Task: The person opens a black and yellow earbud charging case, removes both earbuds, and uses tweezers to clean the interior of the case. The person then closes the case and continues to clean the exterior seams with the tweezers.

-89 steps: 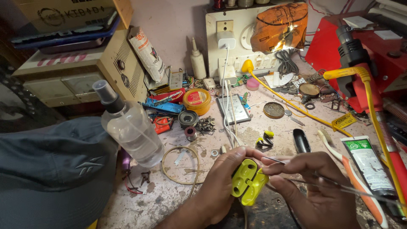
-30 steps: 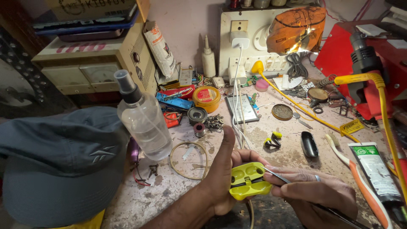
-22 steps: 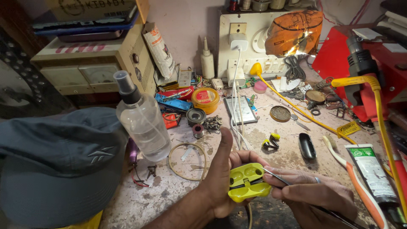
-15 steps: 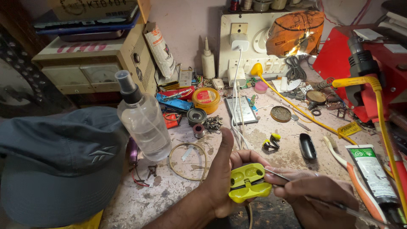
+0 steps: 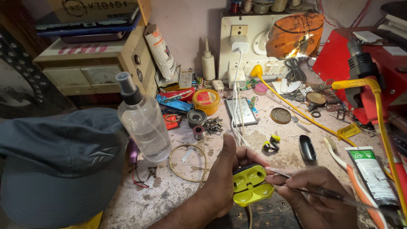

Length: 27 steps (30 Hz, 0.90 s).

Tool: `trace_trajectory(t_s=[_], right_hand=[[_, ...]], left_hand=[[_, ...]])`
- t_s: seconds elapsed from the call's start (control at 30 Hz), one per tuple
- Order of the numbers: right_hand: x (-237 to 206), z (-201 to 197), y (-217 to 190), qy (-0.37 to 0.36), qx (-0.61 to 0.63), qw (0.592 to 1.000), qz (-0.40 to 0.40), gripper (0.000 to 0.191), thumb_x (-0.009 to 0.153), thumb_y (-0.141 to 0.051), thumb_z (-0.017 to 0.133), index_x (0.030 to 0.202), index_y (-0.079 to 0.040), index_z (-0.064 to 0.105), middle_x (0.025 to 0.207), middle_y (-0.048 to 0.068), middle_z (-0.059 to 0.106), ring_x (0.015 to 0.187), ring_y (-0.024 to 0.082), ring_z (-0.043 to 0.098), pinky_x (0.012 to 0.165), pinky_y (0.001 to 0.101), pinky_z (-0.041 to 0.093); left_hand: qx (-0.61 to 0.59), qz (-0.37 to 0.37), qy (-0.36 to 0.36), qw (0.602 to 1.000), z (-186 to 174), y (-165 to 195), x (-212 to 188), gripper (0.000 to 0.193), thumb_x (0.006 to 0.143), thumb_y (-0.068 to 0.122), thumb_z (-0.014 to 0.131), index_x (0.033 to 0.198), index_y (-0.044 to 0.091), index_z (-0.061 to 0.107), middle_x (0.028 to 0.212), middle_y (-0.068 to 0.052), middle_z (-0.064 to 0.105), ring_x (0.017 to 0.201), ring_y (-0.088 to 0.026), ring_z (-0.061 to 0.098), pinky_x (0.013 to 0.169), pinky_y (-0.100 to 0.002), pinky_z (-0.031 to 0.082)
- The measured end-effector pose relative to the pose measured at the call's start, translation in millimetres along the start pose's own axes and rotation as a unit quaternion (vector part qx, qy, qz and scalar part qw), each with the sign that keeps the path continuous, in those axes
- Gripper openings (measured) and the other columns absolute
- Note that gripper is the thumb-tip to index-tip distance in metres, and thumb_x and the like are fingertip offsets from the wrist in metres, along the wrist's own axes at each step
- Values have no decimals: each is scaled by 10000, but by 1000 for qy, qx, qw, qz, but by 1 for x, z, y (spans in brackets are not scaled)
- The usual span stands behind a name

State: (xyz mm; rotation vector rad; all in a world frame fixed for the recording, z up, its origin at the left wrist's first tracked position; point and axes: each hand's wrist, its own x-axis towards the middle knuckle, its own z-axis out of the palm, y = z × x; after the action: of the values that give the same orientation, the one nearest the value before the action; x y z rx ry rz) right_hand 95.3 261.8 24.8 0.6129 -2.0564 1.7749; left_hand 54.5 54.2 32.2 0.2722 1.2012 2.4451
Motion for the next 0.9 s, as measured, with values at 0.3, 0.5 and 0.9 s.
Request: trace_trajectory(t_s=[0.3, 0.5, 0.9], right_hand=[[9, -6, 0, 27, 82, 996, 7, 256, 889, 73, 659, 1064, -22, 498, 996, 243, 779, 1046, 336, 792, 889, 398, 664], [9, -4, -6, 61, 37, 997, 1, 259, 872, 97, 675, 1061, 7, 523, 946, 177, 689, 1041, 360, 796, 892, 391, 676], [2, 9, -12, 139, 25, 990, -12, 247, 870, 112, 685, 1036, -4, 543, 950, 150, 683, 987, 315, 795, 884, 361, 666]], left_hand=[[128, 70, -16, 989, 6, 10, -7, 952, 962, 780, 210, 1020, -40, 690, 917, -126, 721, 818, -166, 704, 770, -305, 598], [135, 92, -2, 987, 10, 8, -11, 962, 944, 783, 203, 1050, -40, 691, 933, -108, 731, 844, -144, 699, 786, -279, 582], [84, 159, -35, 983, 8, -8, -6, 786, 1018, 707, 292, 1128, -13, 589, 989, -104, 670, 907, -143, 658, 825, -292, 561]])
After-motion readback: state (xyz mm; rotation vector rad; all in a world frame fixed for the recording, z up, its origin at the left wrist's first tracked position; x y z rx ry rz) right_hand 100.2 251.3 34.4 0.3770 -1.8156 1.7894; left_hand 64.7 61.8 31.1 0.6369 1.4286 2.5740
